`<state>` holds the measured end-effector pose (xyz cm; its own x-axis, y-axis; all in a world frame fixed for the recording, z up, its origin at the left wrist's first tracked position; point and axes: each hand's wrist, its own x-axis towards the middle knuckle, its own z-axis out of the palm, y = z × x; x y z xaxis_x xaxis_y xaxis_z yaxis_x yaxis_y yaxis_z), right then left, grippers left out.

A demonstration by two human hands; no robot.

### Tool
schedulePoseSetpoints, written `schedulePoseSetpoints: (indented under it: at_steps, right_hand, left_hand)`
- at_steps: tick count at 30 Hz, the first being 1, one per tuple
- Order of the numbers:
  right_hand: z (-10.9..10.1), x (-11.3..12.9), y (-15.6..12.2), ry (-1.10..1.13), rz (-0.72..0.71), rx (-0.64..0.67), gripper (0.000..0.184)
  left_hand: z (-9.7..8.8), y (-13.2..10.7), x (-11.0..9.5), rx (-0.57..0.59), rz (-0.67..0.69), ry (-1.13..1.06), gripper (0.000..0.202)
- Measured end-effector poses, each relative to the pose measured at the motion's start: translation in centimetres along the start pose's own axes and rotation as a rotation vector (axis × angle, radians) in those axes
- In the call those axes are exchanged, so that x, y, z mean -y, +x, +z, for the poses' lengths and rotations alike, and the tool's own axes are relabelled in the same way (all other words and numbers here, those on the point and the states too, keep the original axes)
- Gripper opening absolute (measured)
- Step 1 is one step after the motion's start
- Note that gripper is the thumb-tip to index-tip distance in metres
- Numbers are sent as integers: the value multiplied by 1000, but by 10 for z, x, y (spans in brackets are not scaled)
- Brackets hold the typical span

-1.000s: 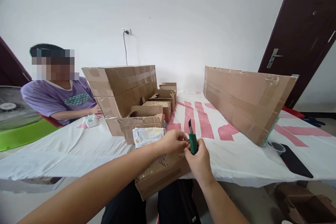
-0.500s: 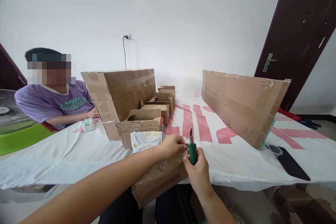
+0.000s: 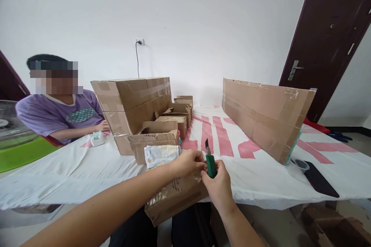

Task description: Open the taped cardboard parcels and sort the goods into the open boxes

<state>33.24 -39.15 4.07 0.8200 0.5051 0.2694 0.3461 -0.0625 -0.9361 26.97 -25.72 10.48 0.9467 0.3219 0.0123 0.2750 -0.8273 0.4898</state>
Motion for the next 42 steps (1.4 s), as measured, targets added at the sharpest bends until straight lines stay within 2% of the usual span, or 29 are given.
schedulePoseSetpoints:
  at_steps: [3,9,13,17,19,23,26,29,33,37,42]
  right_hand:
    - [-3,0,-2,-74,-57,-1,20]
    - [-10,5,-5,-175,-113,1,19]
    - [-9,5,-11,-63,-41,11,22]
    - [-2,5,-17,80,60,77,31]
    - [1,5,-18,46,27,63,34]
    - [0,4,-17,-28,-60,3,22]
    - [-7,5,-19,21,-35,12,20]
    - [-10,8,-22,92,-2,50,27]
    - [-2,10,-25,38,-48,95,34]
    - [7,5,-24,-37,-71,33,23]
    - [0,1,-23,-24,-99,55,20]
  left_hand:
    - [-2,-8,-1,0,75,78,17]
    - [-4,-16,0,6,219,164,16]
    - [-3,-13,3,-10,197,196,18]
    - [-2,-13,2,-26,169,222,18]
    - [-2,-15,1,-27,172,230,17]
    - [-1,-19,2,-44,177,259,20]
    - [1,-20,4,-63,167,283,22]
    - [5,-18,4,-79,159,300,23]
    - [10,-18,3,-85,151,335,21]
    - [9,-21,6,-87,164,357,23]
    - [3,-24,6,-73,214,377,26]
